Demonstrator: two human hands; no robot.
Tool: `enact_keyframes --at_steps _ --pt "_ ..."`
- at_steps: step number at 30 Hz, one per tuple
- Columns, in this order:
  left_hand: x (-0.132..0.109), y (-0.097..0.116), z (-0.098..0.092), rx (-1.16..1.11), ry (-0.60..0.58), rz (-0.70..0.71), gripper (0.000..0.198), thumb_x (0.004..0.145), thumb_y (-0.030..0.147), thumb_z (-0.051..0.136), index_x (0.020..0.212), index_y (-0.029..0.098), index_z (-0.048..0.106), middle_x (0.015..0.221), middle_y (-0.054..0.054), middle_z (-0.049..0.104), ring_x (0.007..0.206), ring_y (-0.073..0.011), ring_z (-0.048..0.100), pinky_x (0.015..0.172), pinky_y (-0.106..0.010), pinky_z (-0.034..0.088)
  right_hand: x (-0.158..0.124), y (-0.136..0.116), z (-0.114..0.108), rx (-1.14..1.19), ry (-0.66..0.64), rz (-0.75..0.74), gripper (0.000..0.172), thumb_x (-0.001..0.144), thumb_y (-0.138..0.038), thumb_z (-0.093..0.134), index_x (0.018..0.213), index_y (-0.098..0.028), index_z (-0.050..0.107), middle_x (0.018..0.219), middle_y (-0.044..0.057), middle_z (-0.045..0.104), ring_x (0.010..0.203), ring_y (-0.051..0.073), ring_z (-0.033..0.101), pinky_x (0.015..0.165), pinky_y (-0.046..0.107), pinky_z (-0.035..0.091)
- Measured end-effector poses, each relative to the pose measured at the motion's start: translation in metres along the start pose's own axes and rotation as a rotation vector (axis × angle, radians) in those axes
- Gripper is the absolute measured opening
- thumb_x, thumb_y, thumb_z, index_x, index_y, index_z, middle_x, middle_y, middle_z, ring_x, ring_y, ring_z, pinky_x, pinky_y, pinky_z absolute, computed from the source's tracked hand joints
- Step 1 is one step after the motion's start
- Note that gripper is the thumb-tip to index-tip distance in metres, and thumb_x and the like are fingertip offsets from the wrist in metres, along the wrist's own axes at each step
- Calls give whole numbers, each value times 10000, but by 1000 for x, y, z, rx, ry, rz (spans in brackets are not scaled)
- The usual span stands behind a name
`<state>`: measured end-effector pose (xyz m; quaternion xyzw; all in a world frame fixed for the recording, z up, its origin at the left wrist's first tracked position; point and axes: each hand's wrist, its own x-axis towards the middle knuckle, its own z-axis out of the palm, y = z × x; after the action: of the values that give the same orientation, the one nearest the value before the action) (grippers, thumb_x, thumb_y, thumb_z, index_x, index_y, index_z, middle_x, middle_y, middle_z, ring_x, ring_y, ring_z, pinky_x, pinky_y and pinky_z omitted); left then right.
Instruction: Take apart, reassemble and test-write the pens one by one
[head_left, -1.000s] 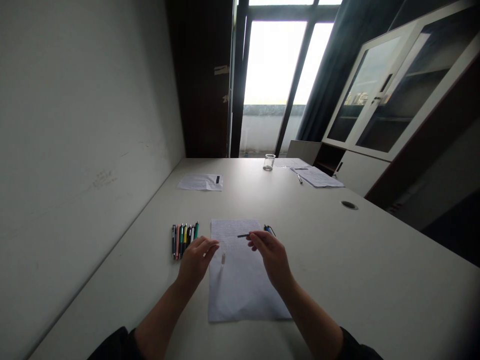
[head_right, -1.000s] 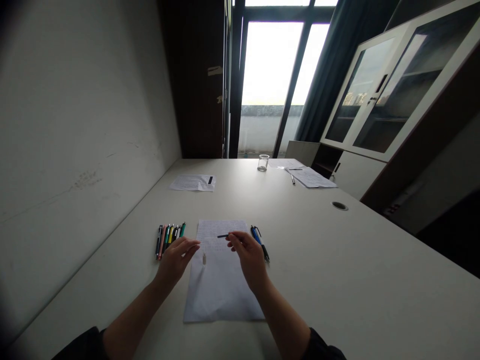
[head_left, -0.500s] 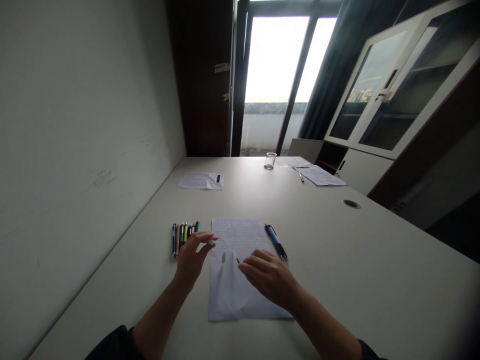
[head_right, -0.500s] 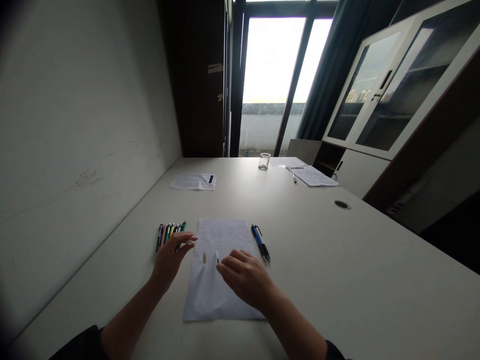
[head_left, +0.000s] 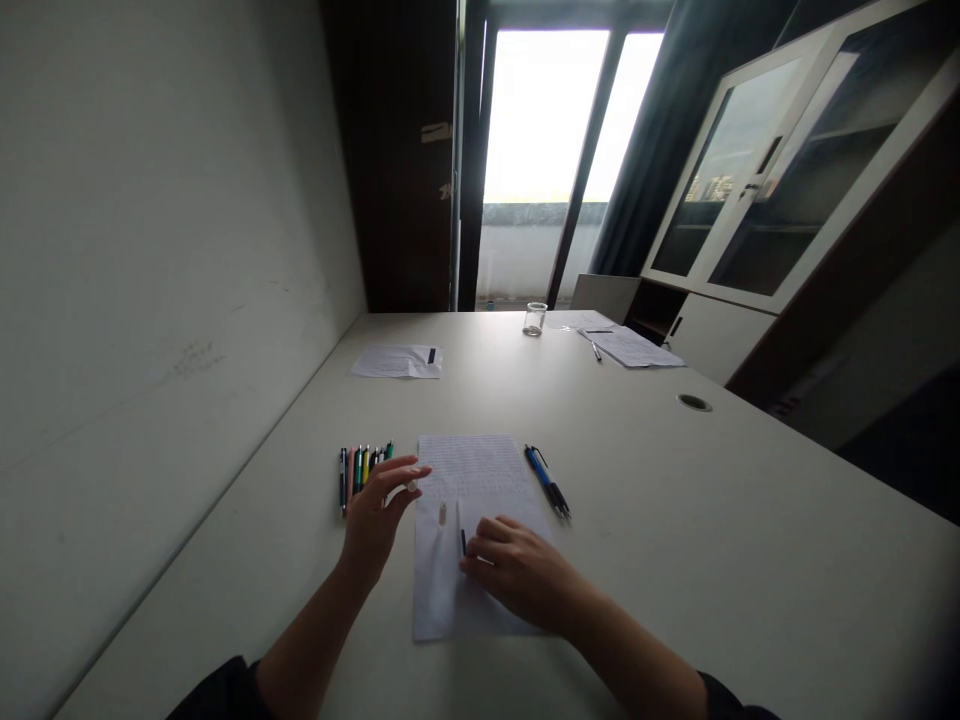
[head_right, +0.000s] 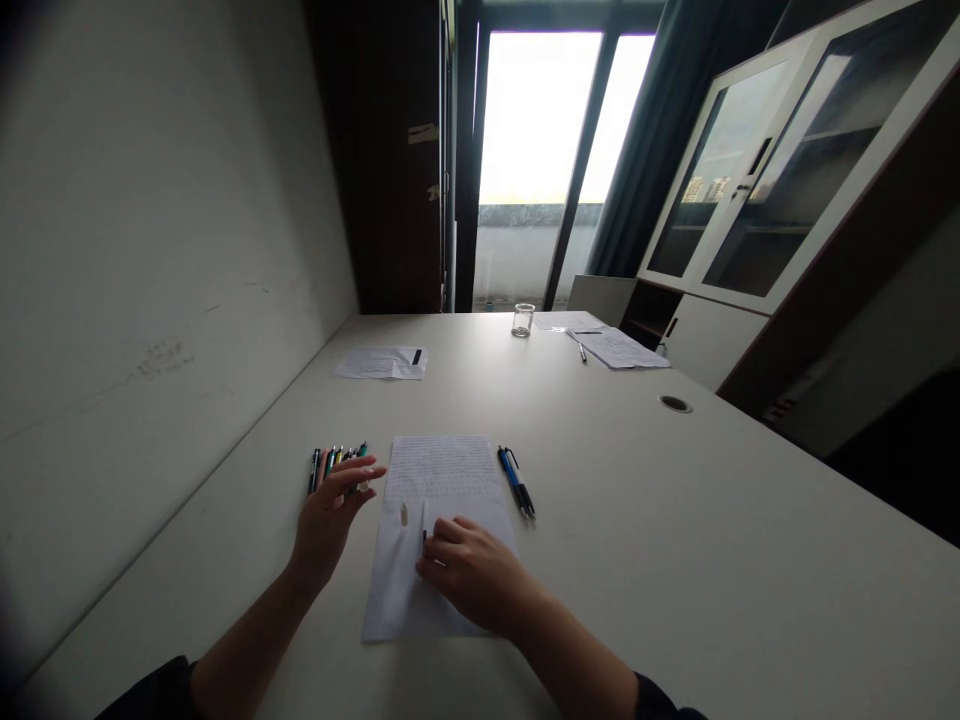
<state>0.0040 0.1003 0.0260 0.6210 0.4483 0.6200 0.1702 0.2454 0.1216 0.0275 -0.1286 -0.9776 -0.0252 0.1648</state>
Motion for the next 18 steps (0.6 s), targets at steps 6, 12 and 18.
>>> enact_keyframes --at_steps 6,12,18 --pt "-1 -2 0 4 40 33 118 882 259 686 998 254 665 1093 -43 690 1059 -233 680 889 -424 562 0 1 0 25 17 5 116 976 -211 553 946 -189 662 835 40 662 857 187 537 720 325 422" --pt "-1 2 1 -66 51 -13 76 872 266 695 937 237 670 1018 -33 666 1039 -224 669 930 -436 538 -2 5 -1 71 67 44 136 964 -166 542 964 -198 674 836 39 668 855 188 559 751 324 465" --pt "4 -4 1 -175 184 -60 109 820 237 748 894 217 672 995 -20 615 932 -159 632 785 -284 565 -2 9 1 147 182 125 161 938 -125 547 985 -205 679 851 45 676 816 186 556 731 324 485"
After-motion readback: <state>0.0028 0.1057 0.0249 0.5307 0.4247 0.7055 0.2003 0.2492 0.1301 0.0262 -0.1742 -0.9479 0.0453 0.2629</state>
